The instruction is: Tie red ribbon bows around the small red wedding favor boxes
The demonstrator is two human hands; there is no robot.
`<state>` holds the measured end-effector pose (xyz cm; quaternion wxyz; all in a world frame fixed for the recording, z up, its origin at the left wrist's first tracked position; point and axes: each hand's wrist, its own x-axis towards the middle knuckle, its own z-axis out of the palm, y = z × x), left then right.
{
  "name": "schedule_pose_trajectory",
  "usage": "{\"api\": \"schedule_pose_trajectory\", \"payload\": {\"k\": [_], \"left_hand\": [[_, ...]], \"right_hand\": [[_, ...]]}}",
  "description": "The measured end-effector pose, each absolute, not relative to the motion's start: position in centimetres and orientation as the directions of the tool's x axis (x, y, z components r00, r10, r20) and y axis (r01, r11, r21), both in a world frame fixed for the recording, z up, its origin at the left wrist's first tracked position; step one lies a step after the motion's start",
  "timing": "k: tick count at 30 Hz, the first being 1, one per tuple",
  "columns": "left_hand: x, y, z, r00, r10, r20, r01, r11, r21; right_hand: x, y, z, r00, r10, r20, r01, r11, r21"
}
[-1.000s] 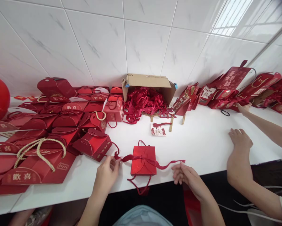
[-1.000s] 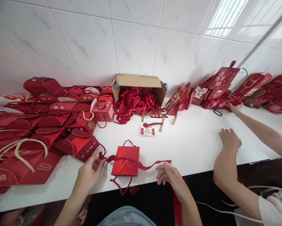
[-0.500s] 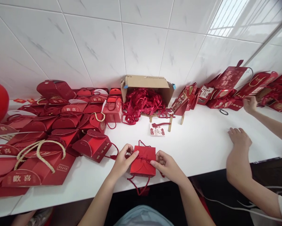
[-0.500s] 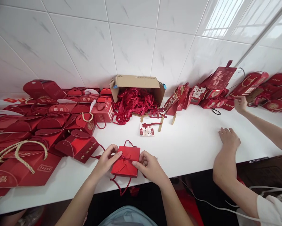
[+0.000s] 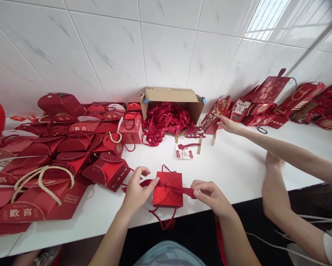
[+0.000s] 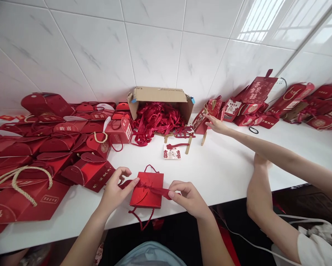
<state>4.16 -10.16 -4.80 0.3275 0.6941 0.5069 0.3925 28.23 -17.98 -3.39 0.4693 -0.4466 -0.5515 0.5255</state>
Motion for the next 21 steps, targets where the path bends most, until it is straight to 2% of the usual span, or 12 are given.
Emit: {"api": "schedule_pose_trajectory", "payload": {"k": [2, 4, 6, 9, 13, 17, 21], "left_hand": [[4.7, -10.8, -3.6, 0.273, 0.911, 0.309, 0.450, -0.405, 0.796], [5.6, -11.6, -2.4, 0.466, 0.825, 0.320, 0.421, -0.525, 0.740], [6.7, -12.0, -1.8, 0.576, 0.747, 0.332, 0.407, -0.614, 0.677], [7.9, -12.0, -1.8, 0.475, 0.763, 0.440, 0.462, -0.641, 0.613], [7.7, -11.2, -2.3, 0.286, 0.804, 0.521, 0.495, -0.590, 0.638], [7.4, -11.2, -2.1, 0.283, 0.832, 0.477, 0.423, -0.554, 0.717], [7.6, -11.9, -1.4, 0.324, 0.827, 0.461, 0.413, -0.561, 0.717]], "right_hand": [[27.7, -18.0, -2.9, -0.145, 0.986, 0.084, -0.028, 0.081, -0.996], [27.0, -17.8, -2.3, -0.125, 0.988, 0.086, -0.066, 0.078, -0.995], [26.4, -17.7, -1.9, -0.105, 0.992, 0.073, -0.099, 0.063, -0.993], [25.9, -17.8, -1.6, -0.071, 0.996, 0.053, -0.098, 0.046, -0.994], [26.1, -18.2, -2.0, 0.037, 0.999, 0.001, 0.085, -0.002, -0.996], [25.2, -17.5, -2.7, 0.057, 0.998, 0.016, 0.247, 0.002, -0.969], [23.1, -16.1, -3.2, 0.011, 0.989, 0.151, 0.318, 0.139, -0.938]]}}
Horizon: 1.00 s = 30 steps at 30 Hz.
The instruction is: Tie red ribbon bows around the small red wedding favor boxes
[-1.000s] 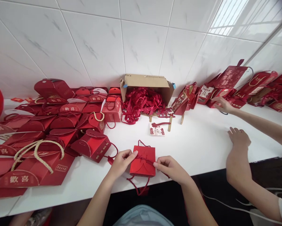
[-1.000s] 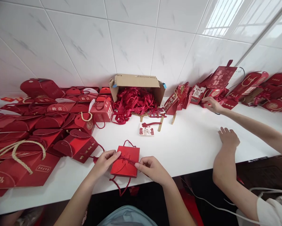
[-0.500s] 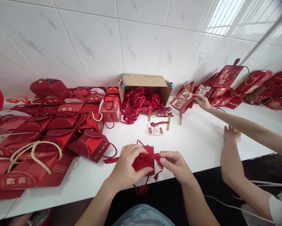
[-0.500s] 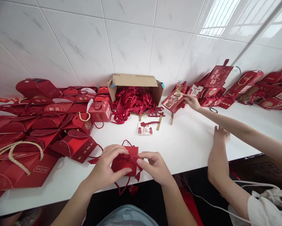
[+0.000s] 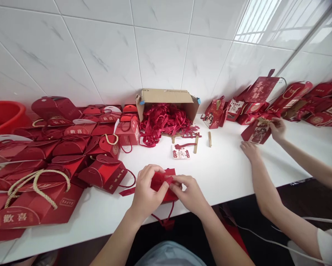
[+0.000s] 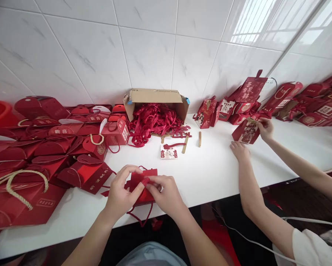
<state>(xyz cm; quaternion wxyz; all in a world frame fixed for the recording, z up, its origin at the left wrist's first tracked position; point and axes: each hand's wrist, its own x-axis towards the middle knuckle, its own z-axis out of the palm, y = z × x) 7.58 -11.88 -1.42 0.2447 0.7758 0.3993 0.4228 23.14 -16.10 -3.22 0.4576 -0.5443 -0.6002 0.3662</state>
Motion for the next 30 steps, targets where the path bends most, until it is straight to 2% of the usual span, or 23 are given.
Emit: {"api": "schedule_pose_trajectory", "payload": {"k": [4, 6, 9, 12, 14, 18, 21, 23, 26, 30], "left_hand": [[6.3, -11.8, -1.6, 0.404, 0.848, 0.342, 0.364, -0.492, 0.790], [5.3, -11.3, -2.5, 0.333, 0.901, 0.277, 0.384, -0.398, 0.833], [4.2, -10.0, -4.7, 0.199, 0.969, 0.145, 0.426, -0.219, 0.878], [4.1, -9.1, -6.3, 0.329, 0.942, -0.072, 0.343, -0.048, 0.938], [4.1, -9.0, -6.6, 0.414, 0.898, -0.150, 0.301, 0.020, 0.953], [4.0, -9.7, -5.4, 0.432, 0.888, -0.157, 0.263, 0.043, 0.964], [3.6, -10.6, -2.9, 0.469, 0.876, -0.113, 0.218, 0.009, 0.976], [3.6, -11.2, -0.9, 0.525, 0.850, -0.050, 0.194, -0.063, 0.979], [4.3, -11.4, 1.6, 0.558, 0.829, 0.031, 0.188, -0.163, 0.969], [6.2, -10.4, 2.1, 0.480, 0.878, 0.006, 0.206, -0.119, 0.971]], "right_hand": [[21.8, -15.4, -3.7, 0.131, 0.955, 0.266, 0.304, 0.216, -0.928], [21.7, -15.4, -4.1, 0.153, 0.944, 0.293, 0.274, 0.245, -0.930], [21.9, -15.6, -4.6, 0.081, 0.950, 0.301, 0.254, 0.273, -0.928], [22.0, -15.7, -4.8, 0.002, 0.965, 0.262, 0.273, 0.251, -0.928], [21.9, -15.6, -4.8, 0.002, 0.972, 0.235, 0.266, 0.226, -0.937], [21.1, -15.4, -4.7, 0.142, 0.972, 0.187, 0.205, 0.155, -0.966], [20.3, -15.2, -4.7, 0.265, 0.949, 0.168, 0.291, 0.087, -0.953], [19.9, -15.2, -4.6, 0.284, 0.941, 0.185, 0.383, 0.066, -0.921], [19.9, -15.3, -4.2, 0.201, 0.949, 0.242, 0.496, 0.114, -0.860], [20.7, -15.8, -3.5, 0.024, 0.961, 0.275, 0.517, 0.224, -0.826]]}}
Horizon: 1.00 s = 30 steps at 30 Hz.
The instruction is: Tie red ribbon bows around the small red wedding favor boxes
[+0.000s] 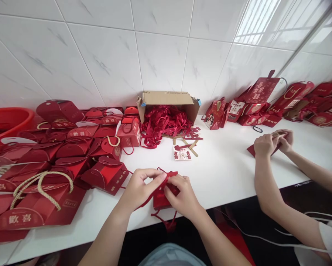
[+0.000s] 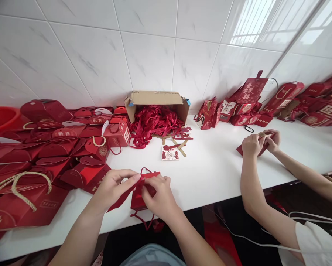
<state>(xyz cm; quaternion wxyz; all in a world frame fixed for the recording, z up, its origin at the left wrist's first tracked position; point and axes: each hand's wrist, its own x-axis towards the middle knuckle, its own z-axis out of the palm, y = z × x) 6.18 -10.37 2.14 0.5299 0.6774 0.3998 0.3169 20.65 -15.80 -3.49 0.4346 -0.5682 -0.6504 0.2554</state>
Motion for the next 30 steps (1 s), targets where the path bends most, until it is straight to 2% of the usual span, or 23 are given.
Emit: {"api": "schedule_pose_trajectory", "payload": {"k": [4, 7, 10, 12, 16, 22, 24, 27, 30], "left_hand": [[7.2, -9.1, 0.5, 0.391, 0.921, -0.003, 0.162, -0.066, 0.985], [6.7, -9.0, -0.8, 0.441, 0.897, 0.026, 0.143, -0.099, 0.985], [5.7, -9.4, -1.9, 0.524, 0.850, 0.058, 0.145, -0.156, 0.977], [5.2, -9.7, -2.6, 0.504, 0.858, 0.100, 0.151, -0.202, 0.968], [5.1, -10.1, -3.5, 0.382, 0.903, 0.197, 0.158, -0.273, 0.949], [5.0, -10.2, -3.5, 0.448, 0.879, 0.163, 0.193, -0.273, 0.943], [4.8, -10.4, -3.5, 0.443, 0.884, 0.151, 0.188, -0.256, 0.948], [4.5, -10.8, -3.8, 0.437, 0.886, 0.155, 0.169, -0.250, 0.954], [4.6, -11.4, -4.1, 0.440, 0.877, 0.192, 0.192, -0.301, 0.934]], "right_hand": [[21.1, -15.9, -3.5, 0.056, 0.965, 0.257, 0.469, 0.202, -0.860], [21.1, -15.7, -3.9, 0.118, 0.962, 0.245, 0.415, 0.176, -0.893], [21.1, -15.5, -4.2, 0.110, 0.961, 0.253, 0.337, 0.204, -0.919], [21.2, -15.6, -4.2, 0.096, 0.955, 0.279, 0.308, 0.238, -0.921], [21.3, -15.7, -4.0, 0.080, 0.944, 0.319, 0.326, 0.278, -0.904], [21.3, -16.0, -4.0, 0.052, 0.942, 0.331, 0.374, 0.289, -0.881], [21.1, -16.0, -4.2, 0.095, 0.946, 0.311, 0.365, 0.257, -0.895], [20.8, -16.0, -4.7, 0.198, 0.942, 0.270, 0.261, 0.215, -0.941], [20.6, -16.0, -5.0, 0.229, 0.931, 0.285, 0.226, 0.234, -0.946]]}}
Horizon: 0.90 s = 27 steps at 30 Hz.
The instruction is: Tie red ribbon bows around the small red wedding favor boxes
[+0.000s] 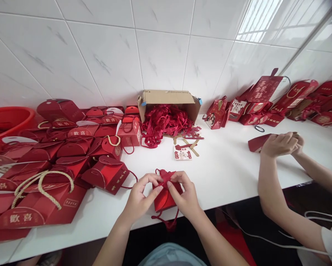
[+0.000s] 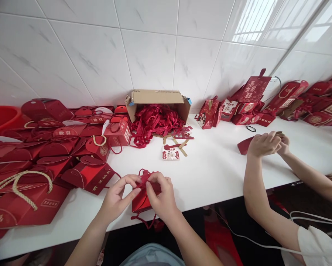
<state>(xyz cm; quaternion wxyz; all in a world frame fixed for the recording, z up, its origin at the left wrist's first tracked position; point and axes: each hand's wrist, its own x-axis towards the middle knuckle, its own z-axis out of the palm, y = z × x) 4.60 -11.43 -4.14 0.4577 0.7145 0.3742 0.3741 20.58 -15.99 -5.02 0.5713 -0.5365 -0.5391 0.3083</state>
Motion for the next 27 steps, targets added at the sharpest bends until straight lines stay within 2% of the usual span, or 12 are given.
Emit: {"api": "schedule_pose_trajectory", "payload": {"k": [5, 11, 15, 21, 24, 27], "left_hand": [[5.4, -12.0, -4.7, 0.381, 0.876, 0.294, 0.272, -0.410, 0.870], [6.2, -12.2, -5.1, 0.275, 0.907, 0.320, 0.283, -0.394, 0.874], [6.3, -12.3, -5.1, 0.271, 0.910, 0.313, 0.268, -0.384, 0.884], [6.9, -11.6, -5.3, 0.278, 0.923, 0.268, 0.227, -0.334, 0.915], [7.4, -11.1, -5.4, 0.268, 0.920, 0.285, 0.206, -0.344, 0.916], [7.4, -11.0, -5.0, 0.206, 0.902, 0.378, 0.299, -0.426, 0.854]], "right_hand": [[20.8, -16.1, -4.7, 0.172, 0.913, 0.371, 0.400, 0.279, -0.873], [21.1, -16.5, -5.0, 0.091, 0.886, 0.455, 0.496, 0.356, -0.792], [21.4, -16.6, -5.3, 0.145, 0.909, 0.390, 0.459, 0.287, -0.841], [21.5, -16.4, -5.1, 0.074, 0.978, 0.193, 0.340, 0.157, -0.927], [21.0, -16.3, -5.6, 0.085, 0.974, 0.208, 0.332, 0.169, -0.928], [20.5, -16.2, -6.2, 0.199, 0.949, 0.244, 0.295, 0.179, -0.939]]}}
